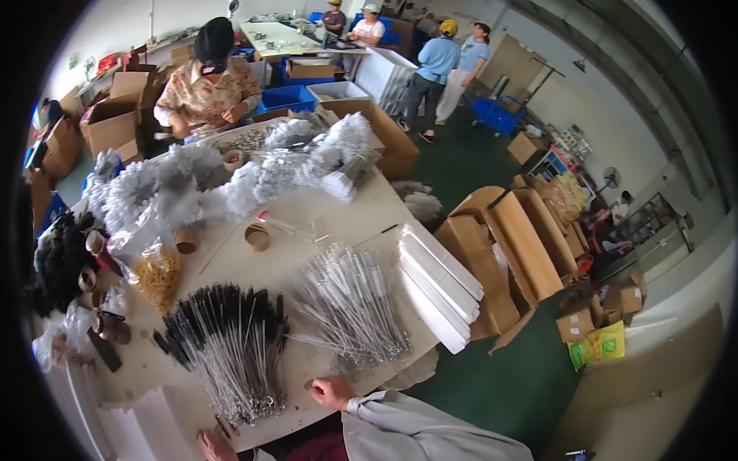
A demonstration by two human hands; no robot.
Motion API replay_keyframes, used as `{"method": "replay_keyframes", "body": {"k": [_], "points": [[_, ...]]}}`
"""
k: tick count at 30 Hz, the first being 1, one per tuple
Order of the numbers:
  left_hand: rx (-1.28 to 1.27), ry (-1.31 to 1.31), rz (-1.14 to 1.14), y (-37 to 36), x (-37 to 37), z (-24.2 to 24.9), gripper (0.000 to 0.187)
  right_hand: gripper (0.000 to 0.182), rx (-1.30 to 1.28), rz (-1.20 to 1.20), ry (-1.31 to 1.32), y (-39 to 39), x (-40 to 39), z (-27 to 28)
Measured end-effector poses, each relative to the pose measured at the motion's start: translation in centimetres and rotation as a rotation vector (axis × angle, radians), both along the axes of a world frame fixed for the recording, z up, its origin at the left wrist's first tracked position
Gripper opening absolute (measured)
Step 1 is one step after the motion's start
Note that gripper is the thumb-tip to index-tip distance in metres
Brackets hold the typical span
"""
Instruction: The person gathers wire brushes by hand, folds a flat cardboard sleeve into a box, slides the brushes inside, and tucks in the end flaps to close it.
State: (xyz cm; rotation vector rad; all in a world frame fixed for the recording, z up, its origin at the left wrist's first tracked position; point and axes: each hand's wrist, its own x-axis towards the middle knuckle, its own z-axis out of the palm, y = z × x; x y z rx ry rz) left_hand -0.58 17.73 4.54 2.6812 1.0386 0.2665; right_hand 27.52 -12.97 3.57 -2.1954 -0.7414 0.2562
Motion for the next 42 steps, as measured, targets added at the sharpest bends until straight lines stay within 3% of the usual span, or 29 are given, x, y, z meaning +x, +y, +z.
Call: {"method": "replay_keyframes", "body": {"k": [10, 18, 19, 24, 33, 37, 42], "points": [[0.252, -0.084, -0.146, 1.0, 1.0, -0.7, 0.041, 0.016, -0.002, 0.012, -0.056, -0.1, -0.6, 0.1], [0.182, -0.099, -0.308, 3.1, 0.2, -2.9, 0.036, 0.011, 0.027, 0.033, -0.057, -0.5, -1.0, 0.0], [0.066, -0.045, -0.335, 3.8, -1.2, -4.1, 0.047, 0.011, 0.04, 0.031, -0.043, -0.5, -1.0, 0.0], [0.099, -0.034, -0.366, 3.8, -0.9, -3.1, 0.047, 0.012, 0.034, -0.02, 0.015, -0.3, -1.4, 0.6], [0.05, -0.015, -0.29, 3.7, -1.2, -3.4, 0.052, 0.012, 0.074, -0.041, 0.037, -0.6, -1.3, 0.8], [0.093, -0.096, -0.388, 4.7, -1.7, -4.7, 0.057, 0.006, 0.156, -0.024, 0.163, -0.9, -0.5, 1.7], [0.128, -0.011, -0.31, 3.7, -0.7, -3.2, 0.049, 0.011, 0.113, -0.068, 0.039, -2.4, 2.0, 4.1]]}}
